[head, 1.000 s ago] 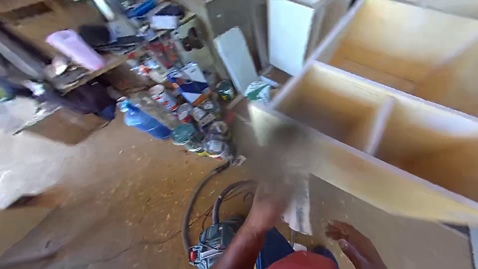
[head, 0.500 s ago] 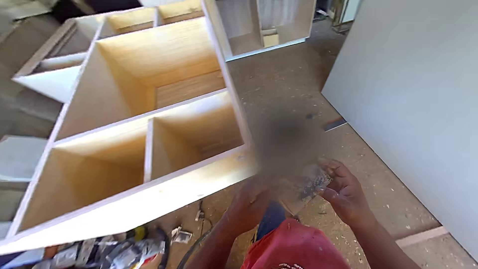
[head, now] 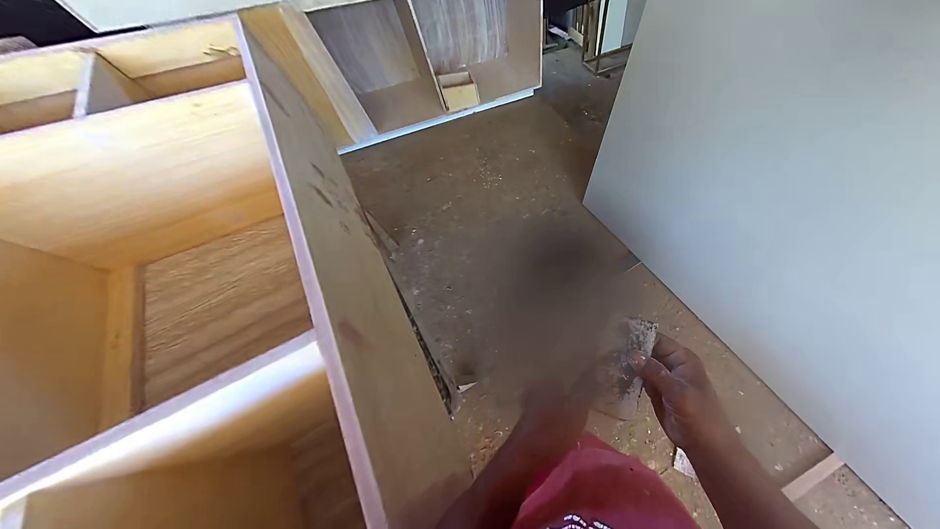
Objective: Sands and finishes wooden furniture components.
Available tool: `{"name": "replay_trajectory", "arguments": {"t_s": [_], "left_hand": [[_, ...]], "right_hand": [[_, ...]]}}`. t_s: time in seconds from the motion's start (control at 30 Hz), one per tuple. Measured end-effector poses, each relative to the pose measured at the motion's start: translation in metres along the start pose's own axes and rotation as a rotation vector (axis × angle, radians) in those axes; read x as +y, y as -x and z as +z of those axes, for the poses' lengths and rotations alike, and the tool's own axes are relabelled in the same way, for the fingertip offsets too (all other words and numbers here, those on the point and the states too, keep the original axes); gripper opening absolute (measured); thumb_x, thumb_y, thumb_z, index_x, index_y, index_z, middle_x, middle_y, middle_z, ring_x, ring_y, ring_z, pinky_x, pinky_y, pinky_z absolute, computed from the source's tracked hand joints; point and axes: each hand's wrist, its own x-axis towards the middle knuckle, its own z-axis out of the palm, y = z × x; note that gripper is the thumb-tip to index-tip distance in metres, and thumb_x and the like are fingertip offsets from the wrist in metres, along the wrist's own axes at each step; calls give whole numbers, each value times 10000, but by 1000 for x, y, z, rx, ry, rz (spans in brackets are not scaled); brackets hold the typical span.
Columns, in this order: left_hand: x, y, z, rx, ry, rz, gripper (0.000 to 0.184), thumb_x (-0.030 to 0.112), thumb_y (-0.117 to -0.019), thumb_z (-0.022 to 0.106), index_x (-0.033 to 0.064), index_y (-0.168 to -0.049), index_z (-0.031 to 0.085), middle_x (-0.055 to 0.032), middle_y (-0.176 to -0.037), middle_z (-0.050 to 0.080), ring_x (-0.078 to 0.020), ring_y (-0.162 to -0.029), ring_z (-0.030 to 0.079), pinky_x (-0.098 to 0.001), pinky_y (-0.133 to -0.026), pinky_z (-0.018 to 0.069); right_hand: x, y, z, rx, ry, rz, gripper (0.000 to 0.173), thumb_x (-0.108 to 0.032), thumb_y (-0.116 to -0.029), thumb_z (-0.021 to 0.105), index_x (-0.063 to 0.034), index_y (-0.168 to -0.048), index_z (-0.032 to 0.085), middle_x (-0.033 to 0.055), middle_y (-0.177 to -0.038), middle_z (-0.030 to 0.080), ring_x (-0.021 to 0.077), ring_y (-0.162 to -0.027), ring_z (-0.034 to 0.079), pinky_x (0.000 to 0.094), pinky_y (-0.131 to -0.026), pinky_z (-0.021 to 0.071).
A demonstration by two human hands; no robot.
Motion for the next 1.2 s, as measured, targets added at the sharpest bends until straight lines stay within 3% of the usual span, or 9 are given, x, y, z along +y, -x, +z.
{"name": "replay_trajectory", "arguments": {"t_s": [0.13,0.23,0.4,0.6,0.67,0.77,0.87,1.0,1.2], "left_hand": [[-8,-27,-28,157,209,-43,296,158,-1060,521,-4,-1290,615,-96,-1106,710,-186,-939,712,-360,-806,624],[-15,-37,-65,408,277,5,460,190,-1008,616,1,-1413,509,-115,-1195,684,-210,-968,697,-348,-751,613],[-8,-71,-113,711,169,-22,525,243,-967,682,0,-1410,541,-78,-1179,681,-141,-892,674,-280,-725,584],[13,-176,-155,885,261,71,158,81,-999,624,-9,-1103,701,-60,-912,735,-109,-764,696,-275,-691,598],[23,-210,-165,953,393,129,154,64,-1004,601,-2,-1093,709,-59,-927,740,-112,-818,707,-300,-767,606],[35,-250,-192,1005,439,216,138,82,-990,636,20,-1055,741,-67,-1062,748,-123,-954,713,-322,-886,592],[36,-271,-237,888,369,226,153,141,-967,692,21,-1048,739,-91,-1301,665,-144,-1129,655,-328,-981,550],[49,-282,-311,788,179,104,149,132,-947,714,31,-1055,729,-69,-1296,657,-136,-1128,649,-321,-960,562],[54,-316,-426,860,130,71,120,118,-964,690,19,-1026,719,-91,-1249,666,-139,-1066,662,-309,-913,576]], "right_hand": [[5,-74,19,-19,109,-8,176,-39,-1003,536,32,-991,697,96,-843,734,140,-765,719,314,-743,622],[13,-125,32,-179,189,96,161,-81,-1003,564,9,-947,685,80,-791,717,138,-705,708,312,-679,620],[38,-212,65,-555,262,240,162,-112,-997,581,-21,-952,707,43,-789,721,112,-704,702,298,-670,614],[28,-336,92,-836,195,205,191,-158,-1015,564,-70,-948,721,-15,-779,718,65,-687,692,261,-648,608],[18,-377,89,-958,3,278,283,-337,-1044,546,-121,-1135,705,-13,-961,737,89,-837,715,293,-739,624],[13,-425,92,-1174,-427,580,582,-468,-1002,589,-209,-1510,470,139,-1391,607,335,-1209,640,514,-911,597],[17,-457,112,-1280,-601,685,643,-421,-1014,581,-283,-1593,336,133,-1383,596,286,-1145,649,426,-897,589],[33,-498,148,-1336,-347,366,754,-490,-1026,540,-193,-1634,208,79,-1292,619,148,-1021,638,312,-863,557],[70,-565,240,-1247,-232,-49,905,-350,-1003,621,7,-1620,64,110,-1666,264,137,-1480,368,336,-1216,372]]}}
